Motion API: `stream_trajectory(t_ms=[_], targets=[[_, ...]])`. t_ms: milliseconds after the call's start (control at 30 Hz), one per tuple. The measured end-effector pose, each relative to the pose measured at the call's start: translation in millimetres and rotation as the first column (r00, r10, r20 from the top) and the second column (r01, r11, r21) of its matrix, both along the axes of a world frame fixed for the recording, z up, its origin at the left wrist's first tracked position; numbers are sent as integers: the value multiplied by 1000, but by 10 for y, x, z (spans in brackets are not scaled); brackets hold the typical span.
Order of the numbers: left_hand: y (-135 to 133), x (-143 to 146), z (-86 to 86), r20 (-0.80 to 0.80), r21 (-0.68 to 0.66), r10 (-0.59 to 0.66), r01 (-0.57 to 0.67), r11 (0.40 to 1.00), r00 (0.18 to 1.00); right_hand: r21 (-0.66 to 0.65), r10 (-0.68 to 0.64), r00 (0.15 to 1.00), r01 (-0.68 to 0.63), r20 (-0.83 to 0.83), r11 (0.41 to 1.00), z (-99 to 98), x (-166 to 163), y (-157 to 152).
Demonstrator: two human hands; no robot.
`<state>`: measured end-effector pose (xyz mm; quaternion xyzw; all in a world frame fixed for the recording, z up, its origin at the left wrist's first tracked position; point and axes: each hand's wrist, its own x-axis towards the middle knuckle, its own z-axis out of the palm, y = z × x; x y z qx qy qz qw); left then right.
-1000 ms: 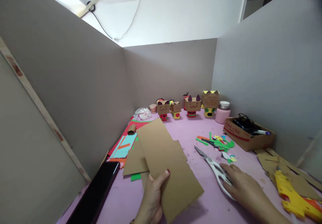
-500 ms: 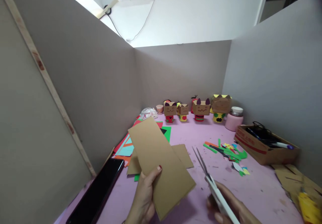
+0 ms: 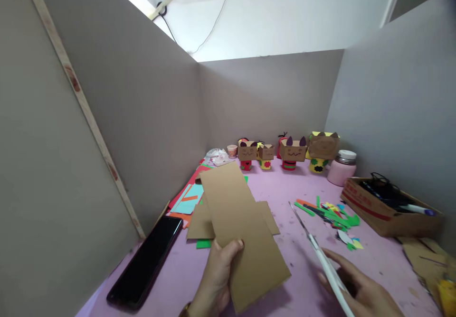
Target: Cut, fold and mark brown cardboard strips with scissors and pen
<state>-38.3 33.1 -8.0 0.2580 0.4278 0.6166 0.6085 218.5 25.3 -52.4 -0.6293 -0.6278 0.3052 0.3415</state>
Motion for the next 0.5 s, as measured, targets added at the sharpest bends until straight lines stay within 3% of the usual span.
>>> stream_trajectory(t_ms=[133,233,367,500], targets=[[17,-4,-6,20,-89,27,-25,996,999,33,-51,924,42,378,999,76,62,37],[57,13,-22,69,-120,58,-49,992,996,26,-20,854,8,520,1000,90,2,53],[131,24,-84,153,-114,94,-77,990,984,70,23,832,-74,555,995,67,-7,100],[227,19,-162,170,-132,119,-97,986,978,98,34,873,-94,486,991,94,72,130]])
